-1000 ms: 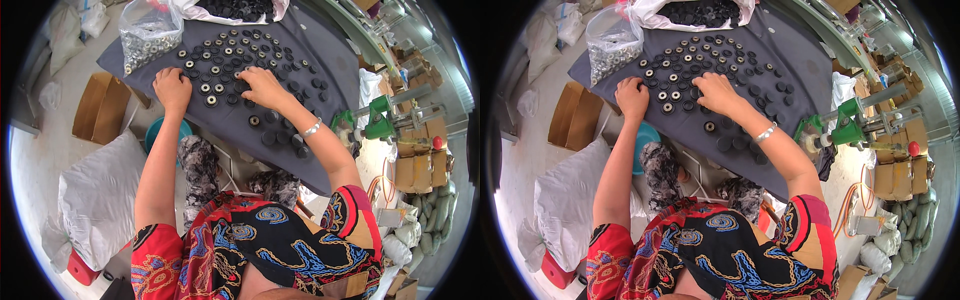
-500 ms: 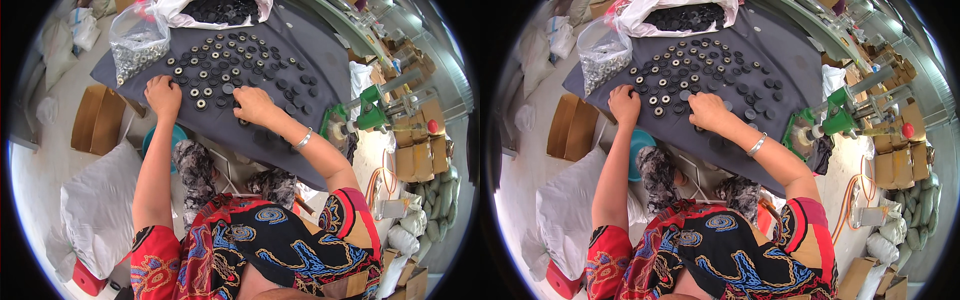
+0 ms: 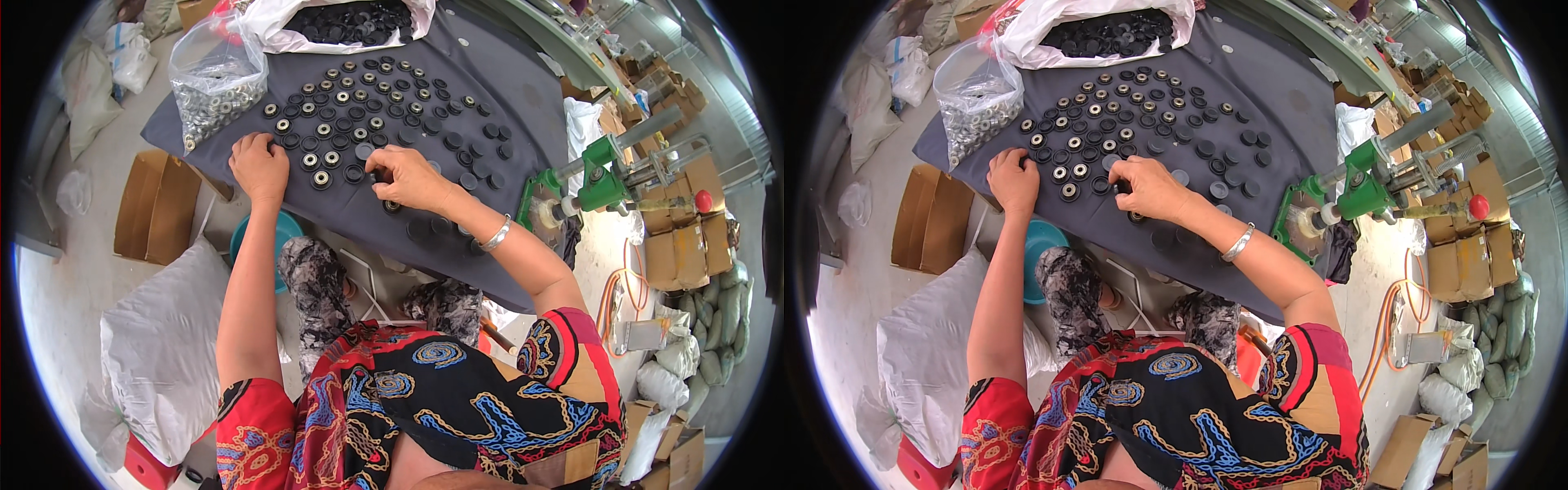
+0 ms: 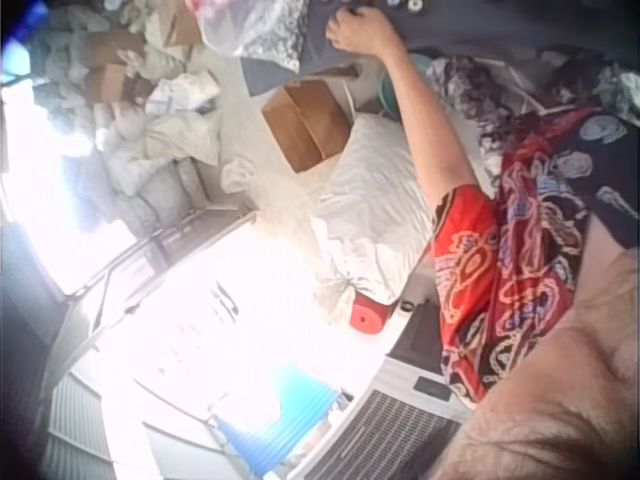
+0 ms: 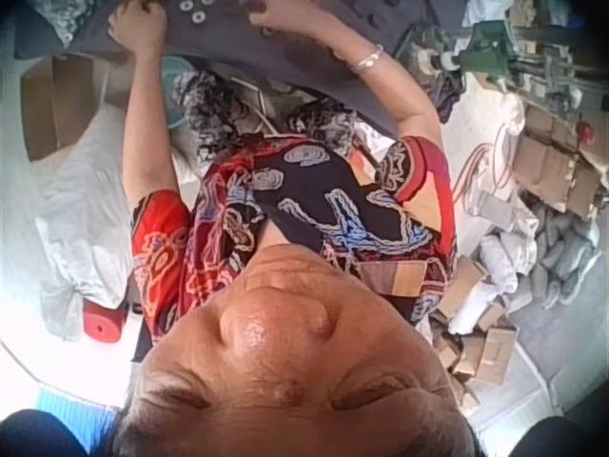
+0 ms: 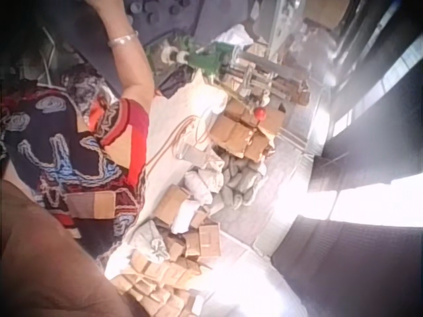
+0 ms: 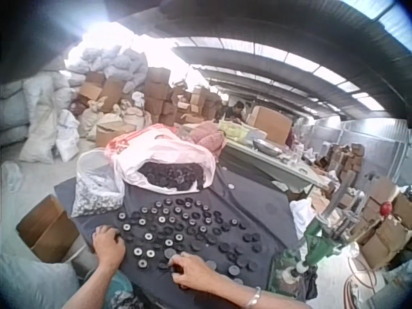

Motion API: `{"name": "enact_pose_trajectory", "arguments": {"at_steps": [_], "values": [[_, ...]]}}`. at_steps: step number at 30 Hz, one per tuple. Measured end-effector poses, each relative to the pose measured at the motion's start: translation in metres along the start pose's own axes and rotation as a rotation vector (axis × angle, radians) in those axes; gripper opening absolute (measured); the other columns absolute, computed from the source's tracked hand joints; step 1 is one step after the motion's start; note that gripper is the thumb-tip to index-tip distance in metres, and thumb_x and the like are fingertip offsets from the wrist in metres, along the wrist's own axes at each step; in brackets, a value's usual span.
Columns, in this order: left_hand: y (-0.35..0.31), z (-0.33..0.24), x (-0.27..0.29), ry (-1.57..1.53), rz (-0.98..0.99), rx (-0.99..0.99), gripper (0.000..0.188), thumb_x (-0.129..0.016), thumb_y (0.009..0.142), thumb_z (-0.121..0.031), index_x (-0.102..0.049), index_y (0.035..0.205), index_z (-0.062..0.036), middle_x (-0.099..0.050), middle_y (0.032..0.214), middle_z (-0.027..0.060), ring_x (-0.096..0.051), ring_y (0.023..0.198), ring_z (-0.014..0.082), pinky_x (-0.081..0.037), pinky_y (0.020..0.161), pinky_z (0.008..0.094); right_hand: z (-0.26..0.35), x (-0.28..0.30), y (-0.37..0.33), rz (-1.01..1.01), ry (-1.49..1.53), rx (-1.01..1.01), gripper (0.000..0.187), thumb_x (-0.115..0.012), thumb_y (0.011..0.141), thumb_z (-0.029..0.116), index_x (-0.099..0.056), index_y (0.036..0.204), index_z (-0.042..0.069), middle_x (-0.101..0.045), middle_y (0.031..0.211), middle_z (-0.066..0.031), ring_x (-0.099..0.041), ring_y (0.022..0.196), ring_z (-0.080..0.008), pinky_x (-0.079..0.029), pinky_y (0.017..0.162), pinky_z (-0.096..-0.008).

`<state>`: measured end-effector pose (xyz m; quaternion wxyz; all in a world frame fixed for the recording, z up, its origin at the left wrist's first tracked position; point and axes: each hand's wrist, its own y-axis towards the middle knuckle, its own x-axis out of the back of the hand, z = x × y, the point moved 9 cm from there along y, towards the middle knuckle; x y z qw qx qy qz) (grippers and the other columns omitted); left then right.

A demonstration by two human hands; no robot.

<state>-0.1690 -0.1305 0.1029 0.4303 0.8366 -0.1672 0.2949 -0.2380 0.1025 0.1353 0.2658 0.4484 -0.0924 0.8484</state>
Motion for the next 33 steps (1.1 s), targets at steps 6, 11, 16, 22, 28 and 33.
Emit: {"name": "enact_pose_trajectory", "arguments": {"at_steps": [6,11,16,22,28,33], "values": [[-0.001,0.002,0.001,-0.015,-0.006,0.004,0.016,-0.061,0.075,-0.012,-0.071,0.087,-0.0087,-0.068,0.102,0.0041,-0.057,0.106,0.0262,-0.042,0.092,0.0421,-0.002,0.001,0.002,0.090,-0.171,0.007,0.033,-0.066,0.072,0.016,-0.066,0.102,0.001,-0.065,0.093,-0.0136,-0.063,0.090,-0.0328,-0.050,0.081,-0.0421],[-0.001,0.003,-0.003,-0.013,0.009,0.006,0.017,-0.062,0.077,-0.015,-0.072,0.090,-0.0098,-0.068,0.105,0.0025,-0.057,0.108,0.0258,-0.042,0.092,0.0414,0.000,-0.005,0.006,0.303,-0.326,0.035,0.039,-0.065,0.073,0.015,-0.067,0.110,0.001,-0.065,0.096,-0.0160,-0.063,0.095,-0.0345,-0.050,0.085,-0.0424],[-0.001,-0.002,0.002,-0.025,-0.005,0.004,0.016,-0.061,0.074,-0.012,-0.071,0.086,-0.0084,-0.068,0.102,0.0043,-0.057,0.106,0.0260,-0.042,0.093,0.0421,0.007,0.003,0.000,0.275,-0.223,0.022,0.039,-0.065,0.074,0.014,-0.066,0.110,0.001,-0.062,0.101,-0.0183,-0.061,0.096,-0.0356,-0.049,0.085,-0.0434],[-0.002,0.001,0.000,0.010,0.013,0.011,0.017,-0.063,0.077,-0.014,-0.072,0.090,-0.0107,-0.068,0.106,0.0024,-0.057,0.109,0.0254,-0.042,0.093,0.0411,0.015,0.003,-0.033,0.172,-0.305,0.090,0.030,-0.066,0.073,0.014,-0.063,0.101,0.003,-0.059,0.096,-0.0123,-0.059,0.094,-0.0301,-0.044,0.084,-0.0416],[0.000,0.001,-0.001,0.005,0.004,0.011,0.017,-0.062,0.076,-0.015,-0.072,0.089,-0.0103,-0.068,0.105,0.0030,-0.057,0.108,0.0259,-0.042,0.093,0.0414,0.021,-0.007,-0.040,0.172,-0.494,0.167,0.028,-0.070,0.072,0.016,-0.063,0.098,0.007,-0.059,0.089,-0.0061,-0.059,0.090,-0.0237,-0.039,0.082,-0.0364],[0.000,0.001,-0.002,0.016,0.035,0.012,0.019,-0.062,0.077,-0.016,-0.072,0.092,-0.0100,-0.068,0.106,0.0034,-0.057,0.109,0.0262,-0.042,0.093,0.0414,0.021,-0.009,-0.034,0.220,-0.575,0.142,0.029,-0.071,0.074,0.017,-0.064,0.100,0.007,-0.059,0.089,-0.0048,-0.058,0.091,-0.0223,-0.038,0.083,-0.0362]]}}
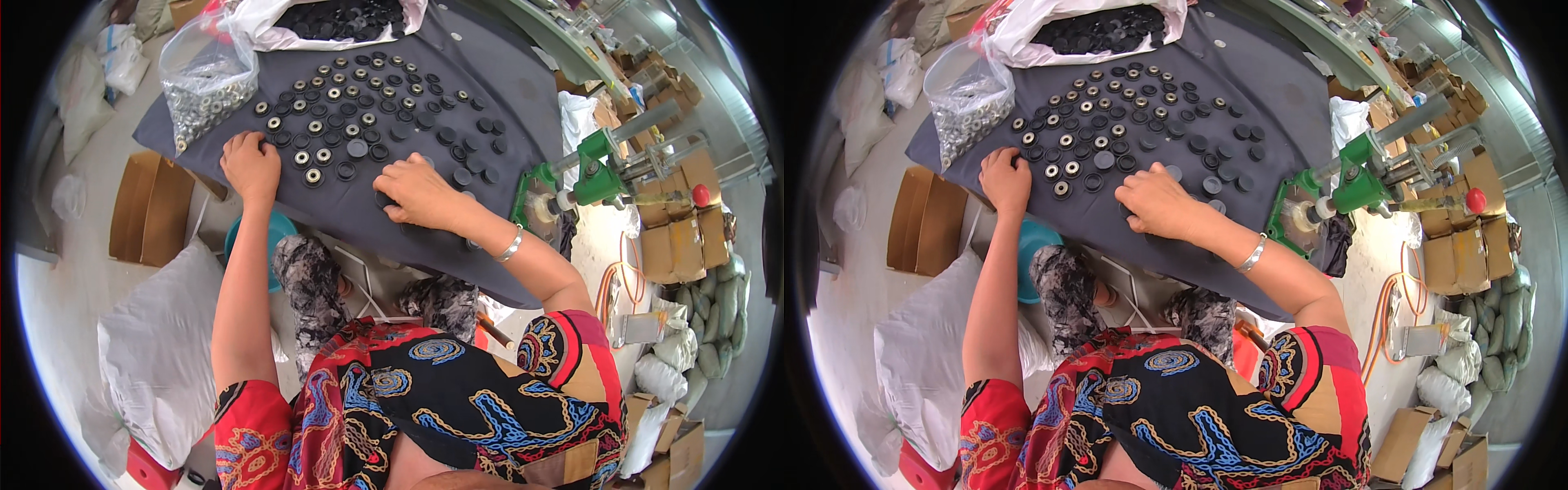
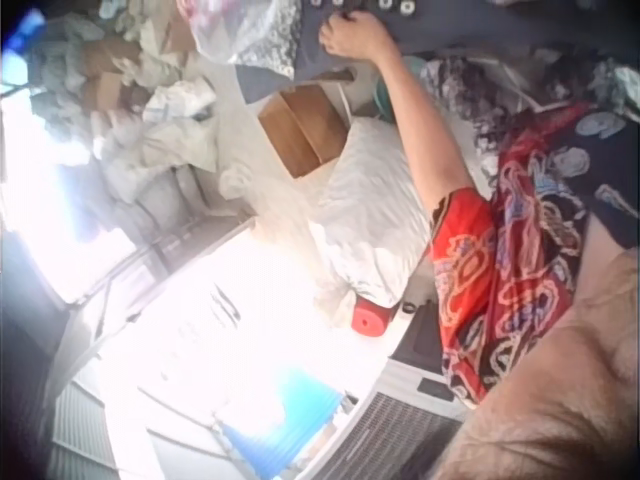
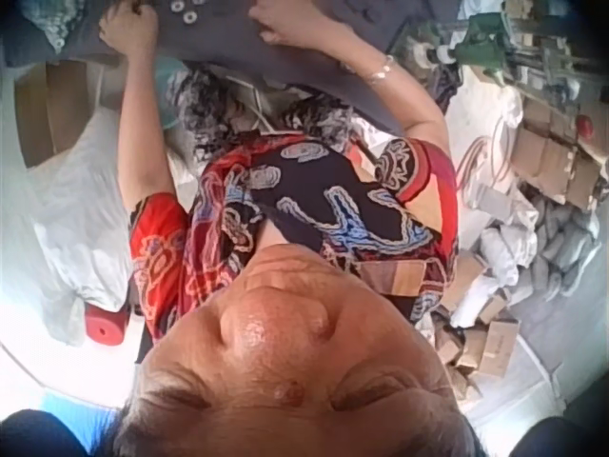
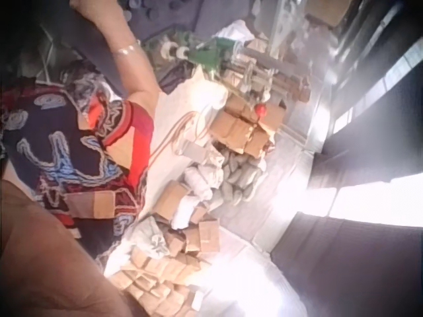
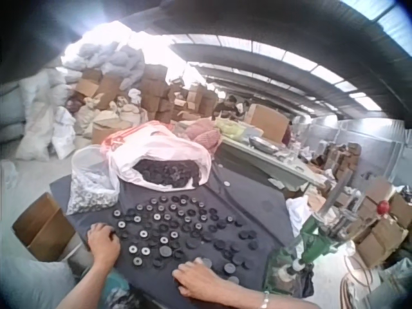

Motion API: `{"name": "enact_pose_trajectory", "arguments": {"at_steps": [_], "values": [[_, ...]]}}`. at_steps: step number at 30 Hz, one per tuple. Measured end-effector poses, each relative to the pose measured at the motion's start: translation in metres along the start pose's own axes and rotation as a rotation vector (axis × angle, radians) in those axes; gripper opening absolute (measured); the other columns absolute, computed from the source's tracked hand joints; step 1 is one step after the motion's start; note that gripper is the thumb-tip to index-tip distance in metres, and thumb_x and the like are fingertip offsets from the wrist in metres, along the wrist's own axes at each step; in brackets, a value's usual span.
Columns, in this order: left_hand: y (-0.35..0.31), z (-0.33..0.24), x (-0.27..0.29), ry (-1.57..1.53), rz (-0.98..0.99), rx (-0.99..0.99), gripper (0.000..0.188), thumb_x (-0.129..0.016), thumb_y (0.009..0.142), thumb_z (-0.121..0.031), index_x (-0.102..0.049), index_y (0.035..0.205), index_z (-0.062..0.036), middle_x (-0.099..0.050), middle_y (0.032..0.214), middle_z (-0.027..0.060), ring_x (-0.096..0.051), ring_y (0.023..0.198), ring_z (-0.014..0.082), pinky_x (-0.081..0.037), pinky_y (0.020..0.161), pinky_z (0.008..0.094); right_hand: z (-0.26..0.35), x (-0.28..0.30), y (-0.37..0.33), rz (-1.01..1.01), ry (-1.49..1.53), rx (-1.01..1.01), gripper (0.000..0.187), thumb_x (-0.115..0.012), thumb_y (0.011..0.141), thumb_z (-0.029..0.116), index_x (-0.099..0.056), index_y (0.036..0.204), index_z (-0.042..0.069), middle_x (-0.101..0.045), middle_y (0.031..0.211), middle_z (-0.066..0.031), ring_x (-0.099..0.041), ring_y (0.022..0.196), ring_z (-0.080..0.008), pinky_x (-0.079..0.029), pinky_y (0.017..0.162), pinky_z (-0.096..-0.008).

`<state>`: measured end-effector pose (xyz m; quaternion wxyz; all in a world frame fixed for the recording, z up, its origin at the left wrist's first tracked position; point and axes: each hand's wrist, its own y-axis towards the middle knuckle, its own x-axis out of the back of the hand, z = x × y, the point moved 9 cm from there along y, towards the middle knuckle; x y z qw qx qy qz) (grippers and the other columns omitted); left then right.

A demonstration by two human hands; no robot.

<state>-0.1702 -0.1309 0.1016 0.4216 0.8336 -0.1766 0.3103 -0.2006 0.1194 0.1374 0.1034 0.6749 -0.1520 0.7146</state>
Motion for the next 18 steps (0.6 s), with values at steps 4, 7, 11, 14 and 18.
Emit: {"name": "enact_pose_trajectory", "arguments": {"at_steps": [4,7,11,14,18], "values": [[-0.001,0.001,0.000,0.016,0.001,-0.012,0.020,-0.061,0.078,-0.016,-0.072,0.092,-0.0097,-0.068,0.107,0.0037,-0.057,0.109,0.0265,-0.043,0.093,0.0418,-0.012,0.013,-0.002,-0.119,0.058,-0.006,0.027,-0.069,0.076,0.019,-0.063,0.099,0.007,-0.060,0.092,-0.0057,-0.058,0.094,-0.0236,-0.039,0.085,-0.0377],[-0.001,0.001,0.002,0.014,-0.008,-0.018,0.019,-0.061,0.077,-0.015,-0.072,0.092,-0.0095,-0.068,0.107,0.0039,-0.057,0.109,0.0265,-0.043,0.092,0.0418,-0.054,0.049,-0.003,-0.335,0.179,-0.123,0.022,-0.063,0.077,0.018,-0.066,0.095,0.007,-0.064,0.090,-0.0097,-0.061,0.092,-0.0277,-0.043,0.083,-0.0410],[0.000,-0.003,0.004,0.005,-0.019,-0.028,0.018,-0.061,0.077,-0.014,-0.071,0.091,-0.0096,-0.068,0.106,0.0038,-0.058,0.108,0.0264,-0.043,0.092,0.0418,-0.161,0.047,0.009,-0.295,0.052,-0.477,0.026,-0.055,0.081,0.006,-0.069,0.103,0.008,-0.068,0.094,-0.0169,-0.064,0.095,-0.0341,-0.050,0.084,-0.0453],[0.000,-0.002,0.001,-0.006,-0.029,-0.031,0.017,-0.062,0.076,-0.013,-0.071,0.090,-0.0097,-0.068,0.106,0.0034,-0.058,0.107,0.0261,-0.043,0.092,0.0418,-0.200,0.028,0.020,-0.146,-0.020,-0.553,0.039,-0.053,0.082,-0.002,-0.068,0.116,0.011,-0.068,0.108,-0.0159,-0.063,0.106,-0.0330,-0.050,0.091,-0.0435],[-0.002,0.000,0.003,-0.010,-0.031,-0.027,0.017,-0.062,0.076,-0.013,-0.071,0.090,-0.0097,-0.068,0.106,0.0031,-0.058,0.107,0.0258,-0.043,0.092,0.0415,-0.205,0.013,0.031,-0.037,0.007,-0.566,0.042,-0.053,0.082,-0.005,-0.067,0.118,0.011,-0.067,0.115,-0.0158,-0.062,0.110,-0.0319,-0.050,0.093,-0.0422]]}}
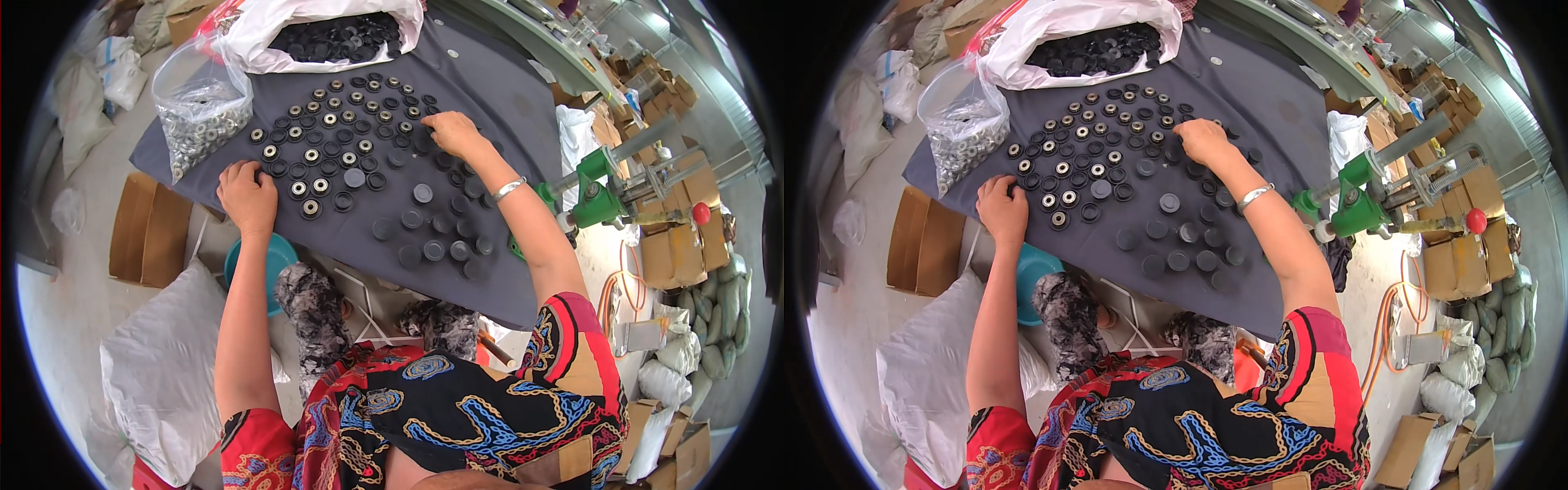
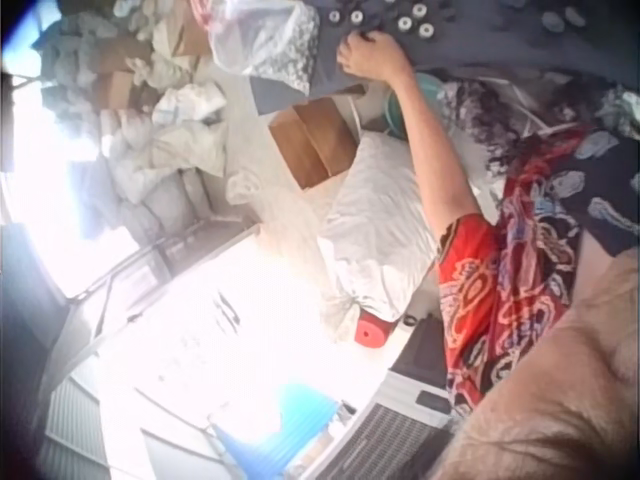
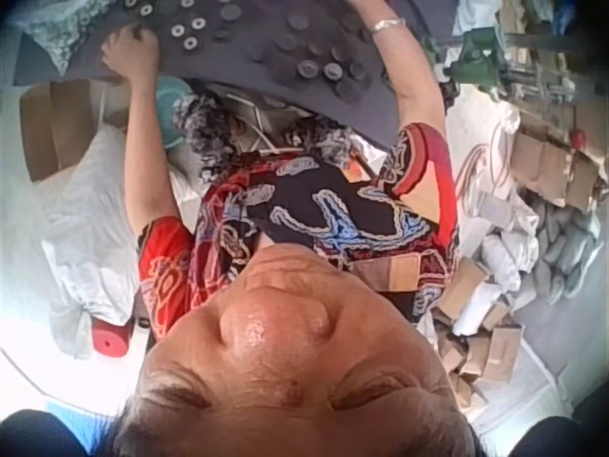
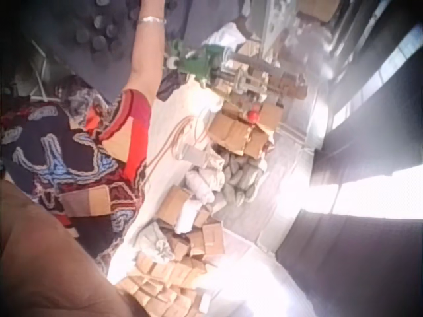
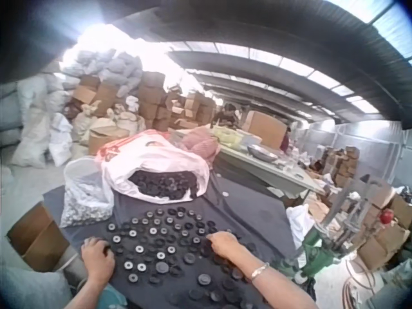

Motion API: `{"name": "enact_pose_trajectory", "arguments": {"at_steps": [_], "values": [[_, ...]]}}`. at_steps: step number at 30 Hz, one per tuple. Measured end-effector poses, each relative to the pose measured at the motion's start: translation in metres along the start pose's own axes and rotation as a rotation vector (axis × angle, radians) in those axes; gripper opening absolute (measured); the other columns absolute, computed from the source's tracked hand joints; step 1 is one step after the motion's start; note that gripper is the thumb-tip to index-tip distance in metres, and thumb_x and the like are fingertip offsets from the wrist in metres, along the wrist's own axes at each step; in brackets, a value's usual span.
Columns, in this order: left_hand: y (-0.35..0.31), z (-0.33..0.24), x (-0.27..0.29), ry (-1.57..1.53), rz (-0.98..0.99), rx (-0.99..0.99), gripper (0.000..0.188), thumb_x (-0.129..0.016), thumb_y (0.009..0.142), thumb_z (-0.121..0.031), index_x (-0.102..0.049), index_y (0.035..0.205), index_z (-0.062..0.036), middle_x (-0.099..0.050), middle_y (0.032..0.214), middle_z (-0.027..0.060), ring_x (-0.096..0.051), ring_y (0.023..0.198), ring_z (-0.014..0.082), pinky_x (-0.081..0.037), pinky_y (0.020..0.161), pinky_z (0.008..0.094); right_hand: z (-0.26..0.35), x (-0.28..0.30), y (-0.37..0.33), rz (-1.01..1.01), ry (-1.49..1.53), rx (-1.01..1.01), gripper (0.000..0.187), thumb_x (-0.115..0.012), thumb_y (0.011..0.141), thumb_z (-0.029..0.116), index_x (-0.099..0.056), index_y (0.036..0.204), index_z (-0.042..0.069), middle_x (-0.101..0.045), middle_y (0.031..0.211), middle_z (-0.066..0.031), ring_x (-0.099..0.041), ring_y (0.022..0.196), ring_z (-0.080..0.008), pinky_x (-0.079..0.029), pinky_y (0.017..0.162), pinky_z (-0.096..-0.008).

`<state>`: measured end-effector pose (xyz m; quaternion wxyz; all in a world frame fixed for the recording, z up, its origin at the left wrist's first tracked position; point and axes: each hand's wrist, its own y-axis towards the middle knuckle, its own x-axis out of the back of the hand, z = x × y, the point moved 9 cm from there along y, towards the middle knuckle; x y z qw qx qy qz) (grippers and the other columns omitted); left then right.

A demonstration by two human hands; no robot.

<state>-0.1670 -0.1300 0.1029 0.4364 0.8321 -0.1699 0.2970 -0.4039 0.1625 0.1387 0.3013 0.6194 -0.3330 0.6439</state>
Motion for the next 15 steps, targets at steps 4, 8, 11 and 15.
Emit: {"name": "enact_pose_trajectory", "arguments": {"at_steps": [4,8,11,15], "values": [[0.001,-0.001,0.001,-0.028,0.005,0.007,0.016,-0.062,0.075,-0.012,-0.071,0.089,-0.0082,-0.068,0.105,0.0053,-0.057,0.110,0.0276,-0.042,0.094,0.0430,0.000,-0.008,0.006,0.025,0.007,0.056,0.041,-0.053,0.081,-0.005,-0.066,0.118,0.008,-0.067,0.114,-0.0173,-0.062,0.109,-0.0324,-0.050,0.092,-0.0422],[0.000,0.000,0.000,-0.041,0.009,0.014,0.016,-0.061,0.075,-0.011,-0.070,0.088,-0.0075,-0.068,0.106,0.0061,-0.057,0.111,0.0284,-0.042,0.094,0.0437,-0.005,-0.006,0.004,0.047,0.110,0.029,0.035,-0.062,0.081,0.004,-0.060,0.116,0.002,-0.067,0.109,-0.0191,-0.061,0.109,-0.0350,-0.047,0.094,-0.0433],[0.001,-0.001,-0.001,-0.038,0.006,0.003,0.016,-0.062,0.075,-0.012,-0.071,0.088,-0.0078,-0.068,0.106,0.0056,-0.057,0.110,0.0282,-0.042,0.094,0.0434,-0.010,-0.003,0.000,-0.026,0.106,0.075,0.033,-0.062,0.079,0.004,-0.057,0.112,0.001,-0.067,0.100,-0.0205,-0.063,0.102,-0.0367,-0.049,0.087,-0.0452],[0.001,-0.002,0.000,-0.022,0.008,0.007,0.016,-0.062,0.076,-0.012,-0.071,0.088,-0.0083,-0.068,0.105,0.0049,-0.057,0.109,0.0274,-0.042,0.094,0.0431,-0.020,0.002,-0.011,-0.019,0.112,0.001,0.031,-0.066,0.080,0.011,-0.055,0.108,0.003,-0.066,0.099,-0.0198,-0.062,0.102,-0.0368,-0.048,0.087,-0.0454]]}}
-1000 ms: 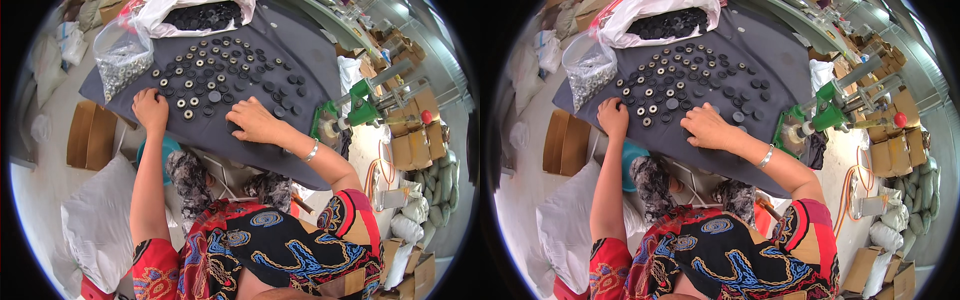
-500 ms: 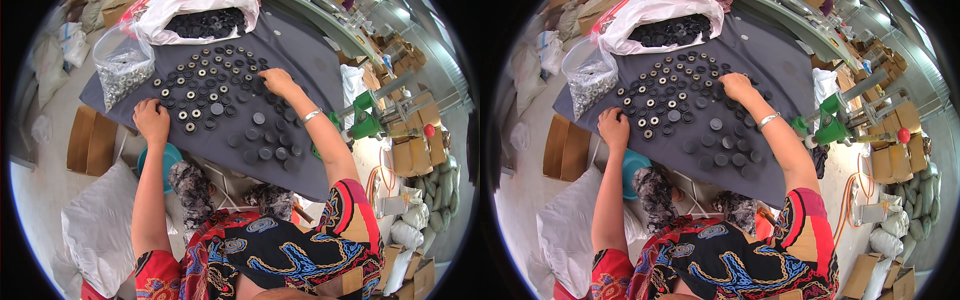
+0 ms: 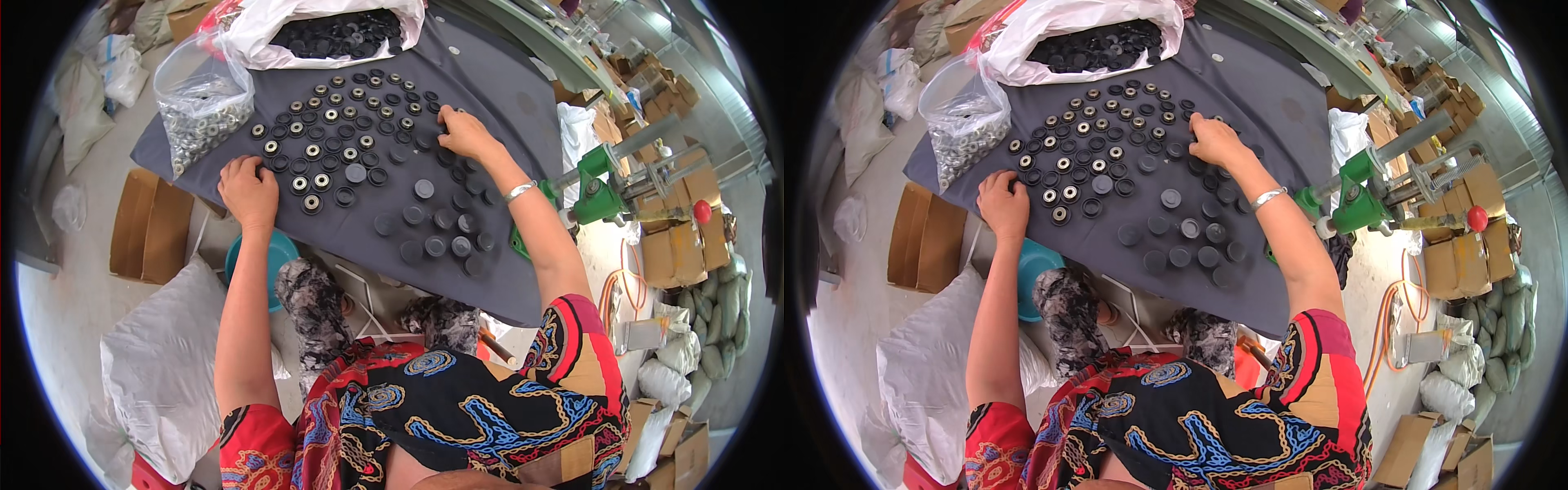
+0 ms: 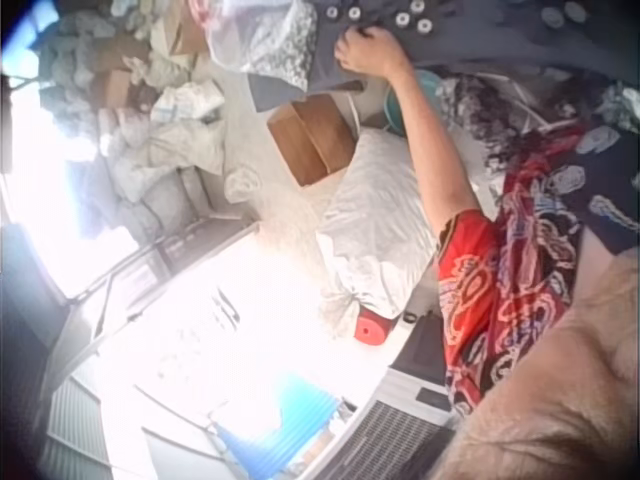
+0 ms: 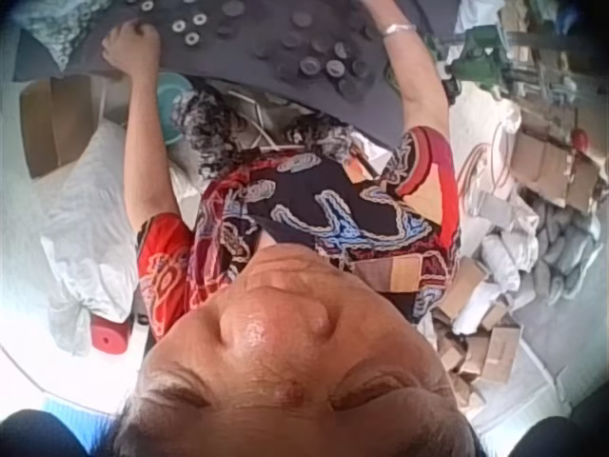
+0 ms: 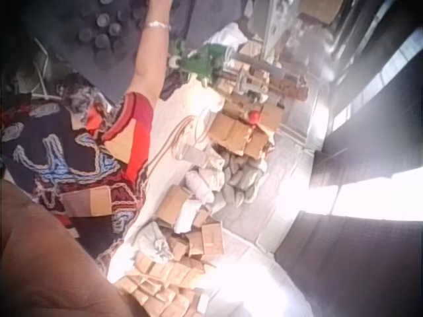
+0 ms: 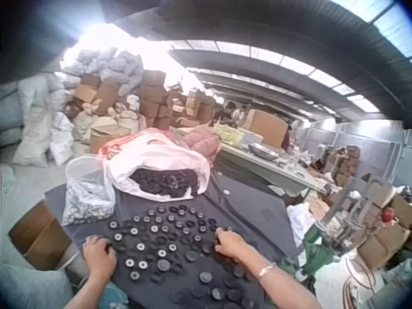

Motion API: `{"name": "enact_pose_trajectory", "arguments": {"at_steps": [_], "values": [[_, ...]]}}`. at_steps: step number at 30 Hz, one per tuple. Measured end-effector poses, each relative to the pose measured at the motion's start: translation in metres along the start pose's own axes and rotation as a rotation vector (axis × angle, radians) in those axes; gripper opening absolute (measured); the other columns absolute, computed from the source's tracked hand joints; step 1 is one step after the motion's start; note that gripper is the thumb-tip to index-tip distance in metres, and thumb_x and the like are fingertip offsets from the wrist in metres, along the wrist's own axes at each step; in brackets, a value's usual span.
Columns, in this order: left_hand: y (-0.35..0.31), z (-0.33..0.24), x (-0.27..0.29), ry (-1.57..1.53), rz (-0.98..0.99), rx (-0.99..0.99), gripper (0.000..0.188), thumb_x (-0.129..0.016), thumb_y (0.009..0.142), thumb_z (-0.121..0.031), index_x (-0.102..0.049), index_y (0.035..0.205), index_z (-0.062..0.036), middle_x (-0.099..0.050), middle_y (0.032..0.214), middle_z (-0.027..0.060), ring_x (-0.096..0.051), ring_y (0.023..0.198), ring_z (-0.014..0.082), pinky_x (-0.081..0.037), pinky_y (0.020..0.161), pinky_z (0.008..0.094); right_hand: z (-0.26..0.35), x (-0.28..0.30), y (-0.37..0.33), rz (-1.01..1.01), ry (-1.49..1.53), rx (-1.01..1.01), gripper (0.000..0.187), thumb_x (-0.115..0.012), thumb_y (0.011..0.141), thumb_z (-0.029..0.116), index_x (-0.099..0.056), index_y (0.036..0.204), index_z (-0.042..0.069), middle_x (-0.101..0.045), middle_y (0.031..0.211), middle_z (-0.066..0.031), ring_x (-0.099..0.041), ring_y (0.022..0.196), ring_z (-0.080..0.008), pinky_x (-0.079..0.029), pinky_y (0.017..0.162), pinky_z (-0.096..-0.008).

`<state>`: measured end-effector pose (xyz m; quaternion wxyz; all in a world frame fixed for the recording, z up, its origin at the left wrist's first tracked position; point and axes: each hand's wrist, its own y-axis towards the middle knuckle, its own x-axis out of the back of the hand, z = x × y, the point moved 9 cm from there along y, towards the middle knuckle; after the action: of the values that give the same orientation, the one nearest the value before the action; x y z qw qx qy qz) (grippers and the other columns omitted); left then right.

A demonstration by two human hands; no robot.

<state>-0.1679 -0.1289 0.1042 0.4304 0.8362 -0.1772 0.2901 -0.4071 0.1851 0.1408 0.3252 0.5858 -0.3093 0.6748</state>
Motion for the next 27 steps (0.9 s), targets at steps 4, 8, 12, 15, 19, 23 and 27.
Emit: {"name": "enact_pose_trajectory", "arguments": {"at_steps": [4,8,12,15,19,23,27], "values": [[0.000,0.001,-0.001,0.018,-0.004,-0.003,0.017,-0.062,0.076,-0.013,-0.071,0.089,-0.0097,-0.068,0.106,0.0031,-0.057,0.108,0.0261,-0.043,0.093,0.0416,-0.018,-0.002,-0.008,0.032,-0.027,-0.050,0.032,-0.069,0.080,0.015,-0.056,0.107,0.004,-0.066,0.101,-0.0183,-0.062,0.102,-0.0361,-0.048,0.086,-0.0450],[0.000,0.002,-0.002,0.037,0.002,-0.004,0.017,-0.062,0.076,-0.014,-0.071,0.090,-0.0102,-0.068,0.106,0.0024,-0.057,0.108,0.0257,-0.043,0.092,0.0411,-0.021,0.000,-0.011,0.046,-0.053,-0.065,0.035,-0.071,0.079,0.018,-0.057,0.108,0.004,-0.067,0.102,-0.0171,-0.063,0.102,-0.0353,-0.049,0.086,-0.0445],[0.001,0.001,-0.002,0.040,0.009,-0.009,0.017,-0.062,0.076,-0.014,-0.071,0.091,-0.0100,-0.068,0.107,0.0027,-0.057,0.108,0.0258,-0.043,0.093,0.0414,-0.021,-0.003,-0.007,0.025,-0.014,-0.018,0.039,-0.072,0.078,0.019,-0.061,0.111,0.003,-0.067,0.105,-0.0176,-0.062,0.104,-0.0347,-0.049,0.088,-0.0434],[0.001,0.001,-0.002,0.037,0.014,-0.005,0.017,-0.062,0.077,-0.014,-0.071,0.091,-0.0098,-0.068,0.107,0.0030,-0.057,0.109,0.0259,-0.043,0.093,0.0414,-0.024,-0.009,-0.003,0.051,0.003,-0.020,0.037,-0.072,0.076,0.017,-0.065,0.109,0.001,-0.067,0.106,-0.0187,-0.063,0.104,-0.0345,-0.050,0.089,-0.0421],[-0.001,0.004,-0.003,0.042,-0.003,-0.010,0.017,-0.062,0.077,-0.014,-0.071,0.091,-0.0095,-0.068,0.107,0.0031,-0.057,0.109,0.0259,-0.042,0.093,0.0413,-0.026,-0.001,0.000,-0.031,0.016,0.017,0.036,-0.069,0.073,0.016,-0.067,0.105,0.000,-0.068,0.102,-0.0196,-0.065,0.100,-0.0338,-0.050,0.087,-0.0407],[-0.001,0.002,-0.002,0.016,0.000,-0.003,0.017,-0.062,0.077,-0.013,-0.071,0.091,-0.0094,-0.068,0.106,0.0032,-0.057,0.109,0.0260,-0.042,0.093,0.0413,-0.063,0.038,0.006,-0.223,0.150,-0.118,0.040,-0.068,0.071,0.018,-0.067,0.107,0.000,-0.070,0.096,-0.0191,-0.067,0.094,-0.0338,-0.051,0.085,-0.0402],[-0.001,0.001,-0.001,0.014,-0.006,-0.010,0.017,-0.062,0.077,-0.013,-0.071,0.091,-0.0093,-0.068,0.106,0.0032,-0.057,0.109,0.0265,-0.042,0.093,0.0417,-0.074,0.038,0.020,-0.165,0.138,-0.163,0.037,-0.068,0.074,0.015,-0.068,0.109,0.003,-0.070,0.097,-0.0188,-0.067,0.094,-0.0332,-0.051,0.085,-0.0402]]}}
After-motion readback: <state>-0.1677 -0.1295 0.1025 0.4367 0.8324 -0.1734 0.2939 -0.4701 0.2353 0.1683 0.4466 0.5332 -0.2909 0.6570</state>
